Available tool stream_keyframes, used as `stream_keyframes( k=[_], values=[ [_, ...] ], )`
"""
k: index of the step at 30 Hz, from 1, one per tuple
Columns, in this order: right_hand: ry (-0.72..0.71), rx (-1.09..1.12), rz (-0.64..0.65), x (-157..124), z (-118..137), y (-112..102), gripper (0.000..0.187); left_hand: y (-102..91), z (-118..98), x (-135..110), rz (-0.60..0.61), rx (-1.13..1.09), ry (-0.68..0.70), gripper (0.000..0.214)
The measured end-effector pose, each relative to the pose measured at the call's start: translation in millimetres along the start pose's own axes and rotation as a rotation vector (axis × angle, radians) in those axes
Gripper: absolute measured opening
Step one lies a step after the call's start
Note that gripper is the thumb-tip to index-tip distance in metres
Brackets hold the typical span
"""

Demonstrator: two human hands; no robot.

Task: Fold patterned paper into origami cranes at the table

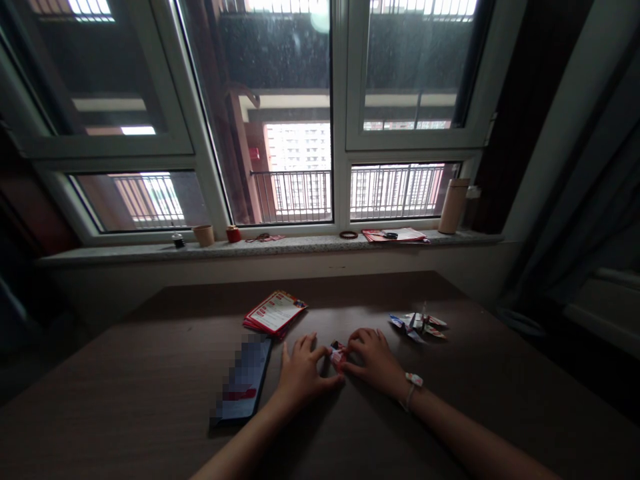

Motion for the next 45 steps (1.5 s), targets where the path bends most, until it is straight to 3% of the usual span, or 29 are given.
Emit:
stream_keyframes(
  k=[10, 24, 30, 35, 38, 45],
  values=[
    [0.006, -0.004, 0.041, -2.2, -2.1, 0.7, 0.038, -1.5, 8.7, 5.1, -0.036, -0.009, -0.04, 0.031],
    [-0.01, 0.076, 0.095, -4.8, -8.0, 3.0, 0.06, 0.9, 8.1, 6.1, -0.037, -0.051, -0.035, 0.028],
    [0.01, 0.132, -0.007, -3.2, -12.0, 1.7, 0.027, -0.7, 5.2, 6.1, -0.035, -0.107, -0.007, 0.017],
    [0.006, 0.155, -0.054, 0.3, -6.2, 4.1, 0.022, -2.7, -2.1, 7.3, -0.06, -0.113, 0.021, 0.01],
    [-0.005, 0.129, -0.067, 2.2, -3.8, 4.1, 0.019, -1.0, -3.9, 9.5, -0.05, -0.125, 0.034, 0.018],
    [-0.008, 0.088, -0.072, 5.7, -5.0, 6.0, 0.012, 3.3, 0.1, 16.7, -0.018, -0.13, -0.01, 0.014]
  ],
)
Point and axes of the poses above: each hand's wrist, its own x-axis towards the middle knuckle, its own y-axis out of the palm, z = x × y, the point moved 6 cm from there along x, towards the middle knuckle, and after that the axes turned 10 degrees about -y, right-handed, at the moved point
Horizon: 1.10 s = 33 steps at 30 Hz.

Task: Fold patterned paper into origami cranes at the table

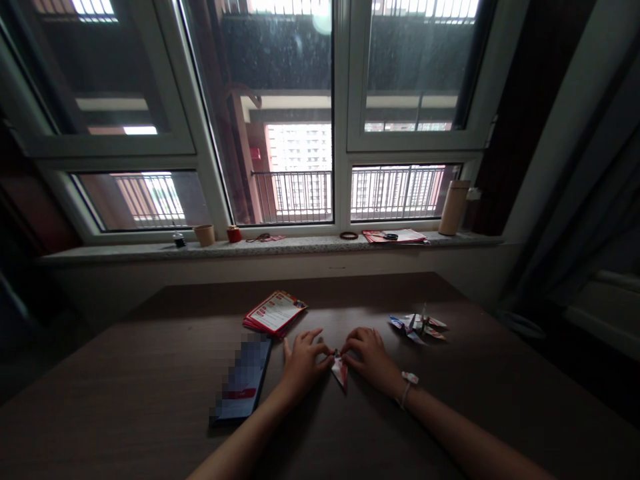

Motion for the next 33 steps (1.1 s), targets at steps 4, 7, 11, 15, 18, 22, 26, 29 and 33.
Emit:
stream_keyframes(
  k=[4, 7, 11, 15, 18, 22, 26, 29, 33],
  values=[
    [0.022, -0.031, -0.02, 3.8, -2.3, 4.0, 0.014, 0.8, -0.6, 2.1, -0.02, -0.008, -0.022, 0.013],
    [0.029, -0.05, -0.006, 6.0, -4.3, 6.4, 0.016, 0.7, -1.9, 1.5, -0.056, -0.003, -0.009, 0.011],
    [0.035, -0.045, 0.031, 6.6, -5.5, 4.4, 0.016, 0.5, -3.3, -0.5, -0.059, 0.019, -0.002, 0.012],
    [0.046, -0.03, 0.068, 5.2, -4.3, 0.8, 0.018, 0.7, -5.1, -2.4, -0.039, 0.047, 0.004, 0.019],
    [0.041, -0.024, 0.07, 4.1, -3.3, -0.9, 0.018, 2.2, -5.9, -3.7, -0.027, 0.064, 0.018, 0.023],
    [0.034, -0.012, 0.069, 2.1, -4.3, -0.6, 0.019, 3.7, -5.9, -6.2, -0.021, 0.084, 0.037, 0.03],
    [0.027, -0.005, 0.058, 0.3, -4.4, -0.7, 0.017, 6.9, -4.8, -9.6, 0.013, 0.106, 0.047, 0.042],
    [0.027, -0.012, 0.061, 0.0, -3.4, -1.3, 0.018, 10.1, -2.9, -11.3, 0.032, 0.126, 0.043, 0.051],
    [0.02, -0.015, 0.054, 0.2, -1.5, -2.5, 0.018, 12.1, -1.3, -12.6, 0.068, 0.146, 0.042, 0.059]
  ],
)
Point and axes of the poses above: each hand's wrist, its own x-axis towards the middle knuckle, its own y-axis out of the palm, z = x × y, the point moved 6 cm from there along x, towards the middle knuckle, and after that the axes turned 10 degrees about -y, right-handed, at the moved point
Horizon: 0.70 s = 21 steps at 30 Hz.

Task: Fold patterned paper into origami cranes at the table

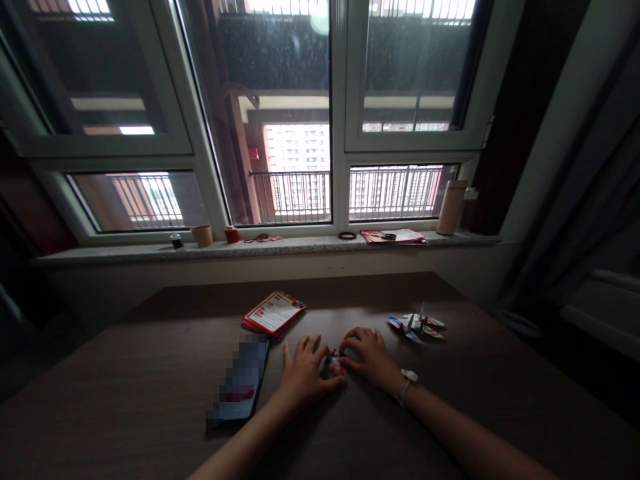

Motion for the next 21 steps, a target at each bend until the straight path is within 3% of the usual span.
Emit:
stream_keyframes(
  k=[7, 14, 21],
  values=[
    [-0.019, -0.03, -0.01, -1.9, 2.0, -0.7, 0.019, -5.2, 0.6, -4.1, 0.076, 0.003, 0.045, 0.074],
    [-0.04, -0.044, -0.011, -2.2, 3.2, -0.2, 0.017, -9.3, 7.7, 3.2, 0.033, -0.056, 0.017, 0.032],
    [-0.027, -0.062, -0.006, -2.0, 3.6, -0.4, 0.018, -13.0, 6.9, 8.4, 0.007, -0.06, 0.004, 0.024]
  ],
)
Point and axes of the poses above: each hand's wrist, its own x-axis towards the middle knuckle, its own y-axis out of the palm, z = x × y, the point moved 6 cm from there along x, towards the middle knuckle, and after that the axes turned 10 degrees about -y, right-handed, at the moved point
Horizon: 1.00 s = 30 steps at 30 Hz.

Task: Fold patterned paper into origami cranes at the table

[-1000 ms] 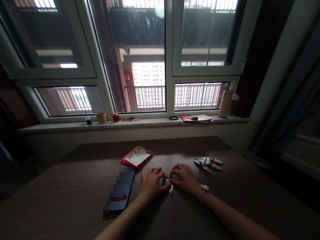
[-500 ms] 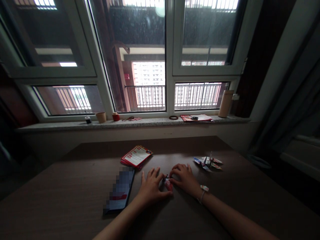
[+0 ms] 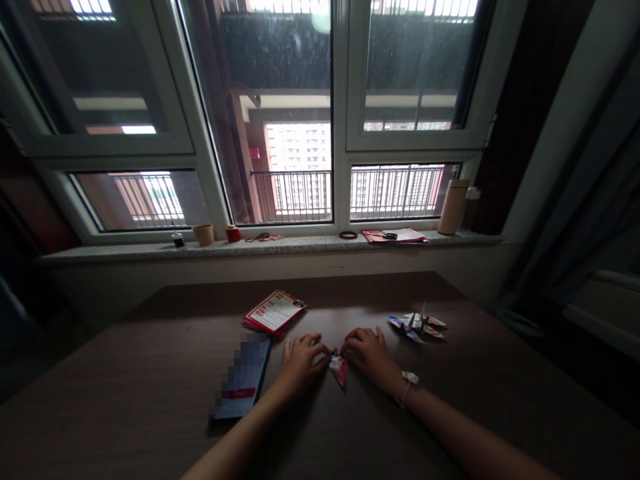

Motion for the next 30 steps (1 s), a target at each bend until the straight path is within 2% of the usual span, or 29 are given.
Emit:
stream_keyframes(
  k=[8, 13, 23, 30],
  values=[
    [0.001, 0.02, 0.05, 0.0, -2.1, -0.8, 0.014, 2.1, 2.4, 1.4, -0.03, 0.003, 0.014, 0.022],
    [-0.001, 0.051, 0.1, -2.8, -0.4, -3.2, 0.022, 3.1, 3.7, 0.1, -0.042, 0.003, 0.028, 0.023],
    [-0.022, 0.054, 0.147, -6.6, 1.0, -5.3, 0.034, 8.1, -1.9, -9.0, 0.029, 0.033, 0.036, 0.055],
    [-0.038, 0.05, 0.159, -9.5, 0.0, -3.2, 0.035, 8.6, -3.8, -13.2, 0.053, 0.062, 0.05, 0.064]
  ],
)
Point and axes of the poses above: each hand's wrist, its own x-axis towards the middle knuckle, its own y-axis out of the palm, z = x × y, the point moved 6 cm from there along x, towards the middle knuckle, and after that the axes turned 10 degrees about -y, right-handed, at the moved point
